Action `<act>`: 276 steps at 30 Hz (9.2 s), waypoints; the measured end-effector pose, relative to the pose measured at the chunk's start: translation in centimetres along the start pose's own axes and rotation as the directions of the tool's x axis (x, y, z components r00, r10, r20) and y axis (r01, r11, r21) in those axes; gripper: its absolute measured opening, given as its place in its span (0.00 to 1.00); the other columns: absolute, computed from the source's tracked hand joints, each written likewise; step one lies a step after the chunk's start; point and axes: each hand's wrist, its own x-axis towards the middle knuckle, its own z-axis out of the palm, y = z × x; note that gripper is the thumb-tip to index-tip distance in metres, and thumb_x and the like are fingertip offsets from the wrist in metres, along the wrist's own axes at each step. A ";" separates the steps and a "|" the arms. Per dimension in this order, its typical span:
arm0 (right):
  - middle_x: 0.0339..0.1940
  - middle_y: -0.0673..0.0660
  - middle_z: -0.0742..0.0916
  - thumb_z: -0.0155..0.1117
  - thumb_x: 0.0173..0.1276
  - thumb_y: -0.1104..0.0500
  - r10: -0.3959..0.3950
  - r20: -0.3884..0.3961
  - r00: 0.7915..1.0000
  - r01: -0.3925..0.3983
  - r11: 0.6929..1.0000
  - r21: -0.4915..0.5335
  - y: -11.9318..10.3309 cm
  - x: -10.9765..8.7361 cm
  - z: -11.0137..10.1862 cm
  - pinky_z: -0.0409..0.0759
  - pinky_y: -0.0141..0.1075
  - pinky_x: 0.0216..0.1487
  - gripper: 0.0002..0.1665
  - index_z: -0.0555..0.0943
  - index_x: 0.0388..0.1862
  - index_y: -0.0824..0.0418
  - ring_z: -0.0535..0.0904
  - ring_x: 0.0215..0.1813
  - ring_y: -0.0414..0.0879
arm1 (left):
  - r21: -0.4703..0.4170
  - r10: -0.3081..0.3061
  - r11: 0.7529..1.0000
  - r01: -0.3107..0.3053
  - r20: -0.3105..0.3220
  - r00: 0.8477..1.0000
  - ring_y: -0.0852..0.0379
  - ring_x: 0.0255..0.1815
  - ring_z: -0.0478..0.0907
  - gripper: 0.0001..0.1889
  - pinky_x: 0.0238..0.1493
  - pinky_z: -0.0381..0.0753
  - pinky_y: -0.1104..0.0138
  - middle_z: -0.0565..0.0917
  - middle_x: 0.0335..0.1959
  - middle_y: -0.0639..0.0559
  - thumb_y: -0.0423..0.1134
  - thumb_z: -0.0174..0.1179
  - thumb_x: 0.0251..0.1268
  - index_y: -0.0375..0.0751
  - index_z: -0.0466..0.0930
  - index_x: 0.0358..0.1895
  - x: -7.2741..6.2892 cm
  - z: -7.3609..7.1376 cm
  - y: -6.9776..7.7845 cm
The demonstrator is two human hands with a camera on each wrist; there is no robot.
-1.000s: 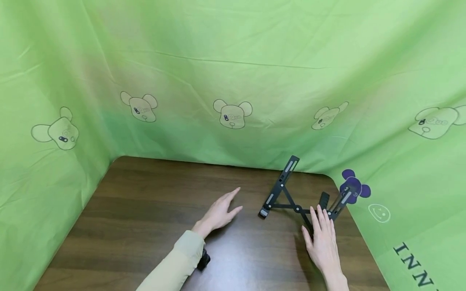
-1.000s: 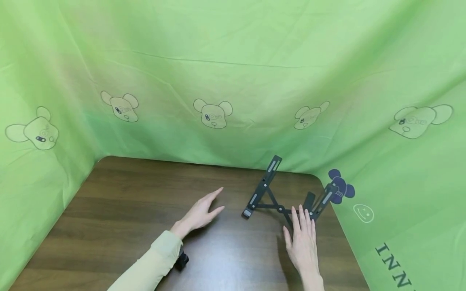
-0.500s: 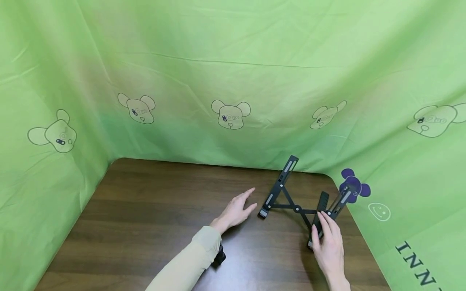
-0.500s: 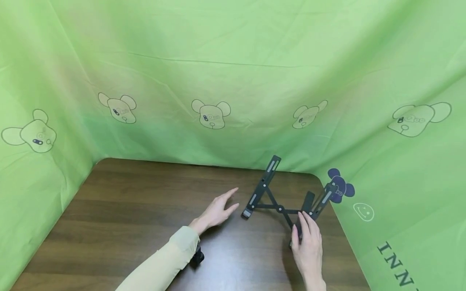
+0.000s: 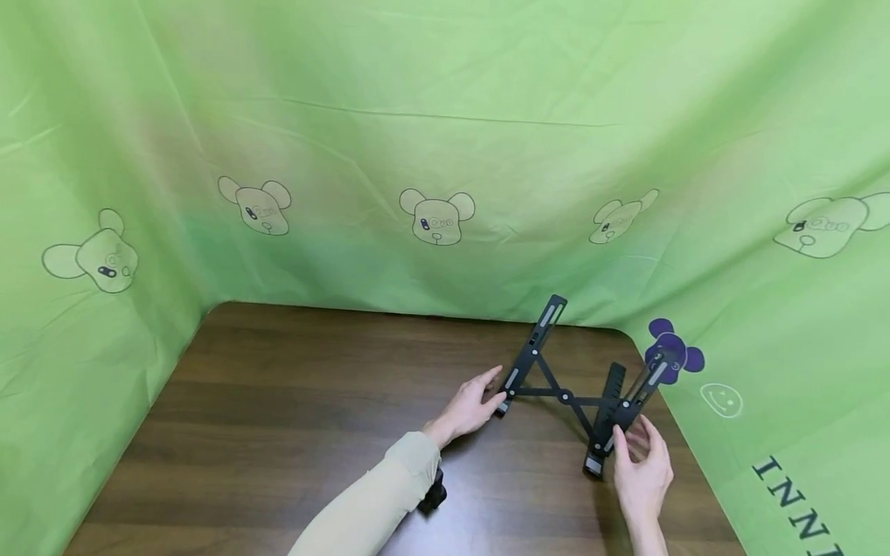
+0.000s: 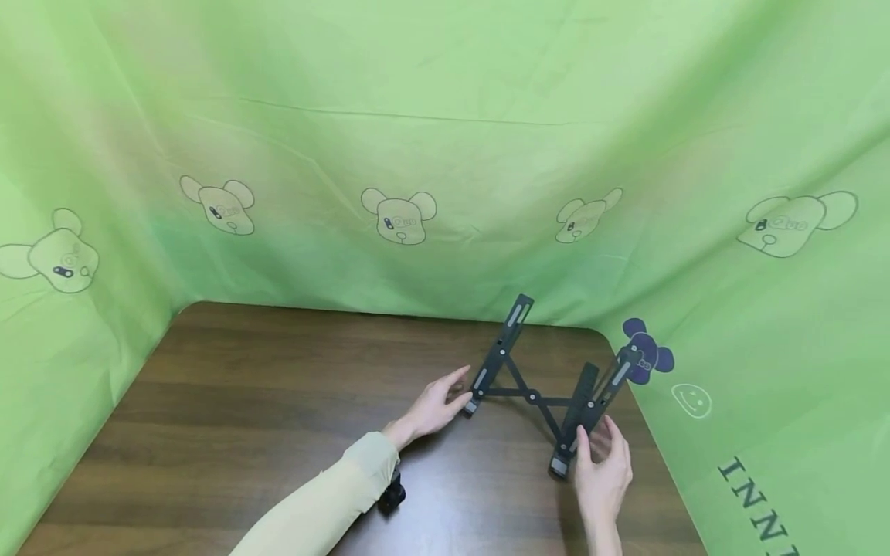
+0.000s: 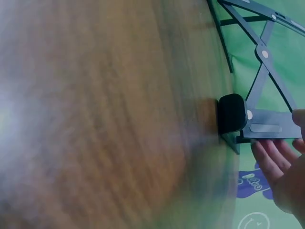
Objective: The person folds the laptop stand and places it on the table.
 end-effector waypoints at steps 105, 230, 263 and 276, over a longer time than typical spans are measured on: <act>0.29 0.36 0.91 0.64 0.73 0.82 0.041 0.618 0.785 -0.311 0.889 0.337 -3.5 -0.3 6.5 0.92 0.29 0.33 0.24 0.73 0.64 0.93 0.88 0.32 0.29 | -0.508 -0.323 0.835 0.212 -0.140 0.936 0.60 0.35 0.91 0.17 0.38 0.95 0.64 0.95 0.42 0.37 0.21 0.70 0.70 0.19 0.85 0.59 -6.8 -9.5 -4.4; 0.37 0.69 0.92 0.64 0.73 0.81 -0.060 0.730 0.681 -0.265 0.909 0.322 -8.5 -4.3 13.7 0.91 0.29 0.33 0.12 0.82 0.51 0.91 0.85 0.30 0.30 | -0.371 -0.364 0.884 0.284 -0.167 0.916 0.63 0.33 0.88 0.13 0.38 0.95 0.66 0.92 0.49 0.27 0.24 0.67 0.75 0.21 0.88 0.57 -8.1 -11.1 -4.7; 0.38 0.75 0.88 0.65 0.72 0.81 -0.134 0.717 0.684 -0.179 0.922 0.343 -10.6 -6.4 15.6 0.94 0.37 0.33 0.09 0.87 0.47 0.86 0.84 0.30 0.33 | -0.327 -0.338 0.910 0.256 -0.225 0.914 0.56 0.35 0.92 0.13 0.39 0.96 0.64 0.91 0.51 0.26 0.25 0.67 0.75 0.23 0.89 0.57 -8.4 -10.8 -4.6; 0.40 0.75 0.88 0.64 0.71 0.82 -0.143 0.718 0.681 -0.170 0.923 0.345 -11.6 -7.1 16.4 0.95 0.42 0.34 0.09 0.87 0.47 0.86 0.91 0.35 0.51 | -0.264 -0.313 0.933 0.245 -0.255 0.915 0.48 0.36 0.95 0.12 0.38 0.96 0.63 0.92 0.51 0.27 0.25 0.67 0.75 0.25 0.90 0.56 -8.5 -10.7 -4.4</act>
